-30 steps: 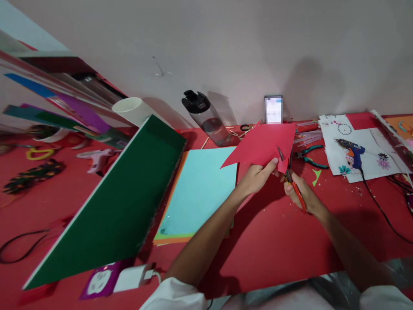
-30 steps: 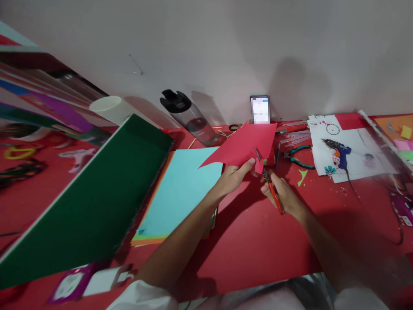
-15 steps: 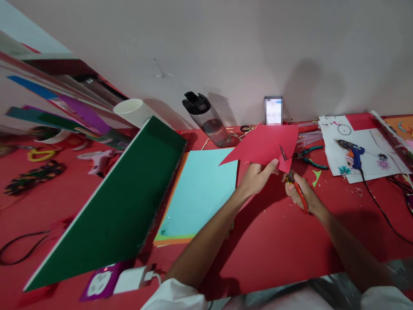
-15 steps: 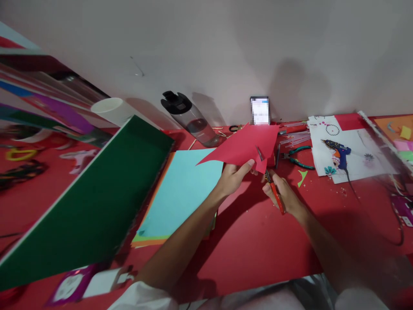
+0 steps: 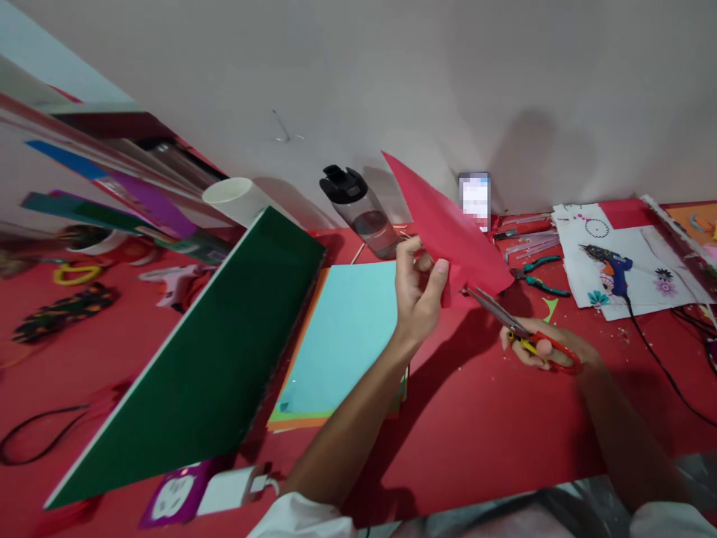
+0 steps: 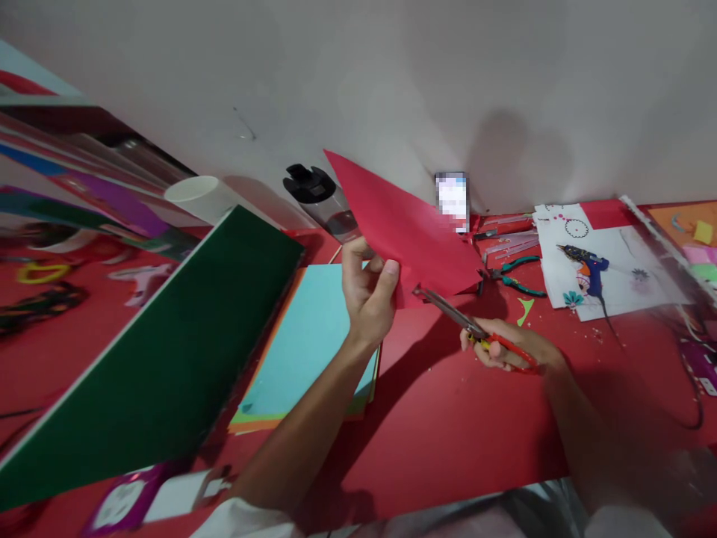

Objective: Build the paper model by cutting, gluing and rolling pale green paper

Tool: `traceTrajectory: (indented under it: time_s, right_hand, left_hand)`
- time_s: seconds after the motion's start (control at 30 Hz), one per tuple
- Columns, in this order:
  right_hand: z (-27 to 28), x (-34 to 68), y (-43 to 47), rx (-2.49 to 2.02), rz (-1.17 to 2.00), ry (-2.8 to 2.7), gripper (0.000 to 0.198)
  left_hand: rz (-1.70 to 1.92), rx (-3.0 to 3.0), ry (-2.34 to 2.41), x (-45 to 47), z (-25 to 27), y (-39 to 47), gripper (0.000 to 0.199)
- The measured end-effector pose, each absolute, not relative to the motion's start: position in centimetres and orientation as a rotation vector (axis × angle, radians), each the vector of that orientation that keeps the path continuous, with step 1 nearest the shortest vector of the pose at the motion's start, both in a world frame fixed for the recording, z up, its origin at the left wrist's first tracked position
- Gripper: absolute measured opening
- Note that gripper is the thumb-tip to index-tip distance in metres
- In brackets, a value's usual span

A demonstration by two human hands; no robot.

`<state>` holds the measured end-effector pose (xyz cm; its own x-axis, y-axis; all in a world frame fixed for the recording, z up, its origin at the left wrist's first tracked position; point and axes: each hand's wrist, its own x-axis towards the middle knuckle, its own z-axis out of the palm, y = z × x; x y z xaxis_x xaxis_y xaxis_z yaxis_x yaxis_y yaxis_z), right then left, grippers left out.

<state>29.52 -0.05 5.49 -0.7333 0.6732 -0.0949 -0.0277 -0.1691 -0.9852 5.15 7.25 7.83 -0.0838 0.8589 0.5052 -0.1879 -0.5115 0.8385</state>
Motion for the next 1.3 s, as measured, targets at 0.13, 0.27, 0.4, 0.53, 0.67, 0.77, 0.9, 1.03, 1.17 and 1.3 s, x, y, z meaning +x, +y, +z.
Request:
traceTrajectory:
  time_s: [0.13, 0.27, 0.4, 0.53, 0.67, 0.77, 0.9, 1.03, 1.17, 1.3]
  right_hand:
    - [5.3, 31.6, 0.0, -0.537, 2.237, -1.572, 0.098]
    - [4.9, 32.5, -0.1, -0.325, 2.405, -1.516, 0.097]
    - [4.8, 31.9, -0.3, -0.093, 2.256, -1.367, 0.089]
    - [5.0, 30.5, -0.1, -0.226, 2.222, -1.376, 0.099]
    - [4.3, 29.3, 0.1, -0.333, 2.112, -1.333, 0.103]
    - [2.8, 29.2, 0.2, -0.433, 2.038, -1.328, 0.100]
    - [1.1, 29.2, 0.3, -0.594, 1.961, -1.353, 0.096]
    - [1.7, 28.5, 0.2, -0.745, 1.963, -1.398, 0.086]
    - [3.4, 27.7, 0.1, -0.861, 1.998, -1.464, 0.072]
    - [4.4, 27.7, 0.0, -0.963, 2.018, -1.503, 0.065]
  left_hand:
    - [1.394, 1.218, 0.641, 4.0, 9.0, 7.1, 0.035]
    - [1.031, 1.090, 0.459, 2.5, 9.1, 6.8, 0.037]
    - [0.713, 1.154, 0.557, 1.7, 8.8, 7.4, 0.046]
    - [0.485, 1.396, 0.763, 2.0, 8.5, 8.6, 0.041]
    - [0.449, 1.705, 0.905, 1.9, 7.2, 9.6, 0.041]
    - [0.508, 1.959, 1.038, 1.3, 6.1, 10.0, 0.042]
    - [0.589, 2.143, 1.175, 0.4, 5.9, 10.3, 0.049]
    - [0.630, 2.108, 1.363, -0.1, 7.0, 10.2, 0.045]
    - [0.697, 2.072, 1.486, -0.3, 8.0, 10.3, 0.022]
    - [0.664, 2.057, 1.493, 0.0, 8.6, 10.3, 0.015]
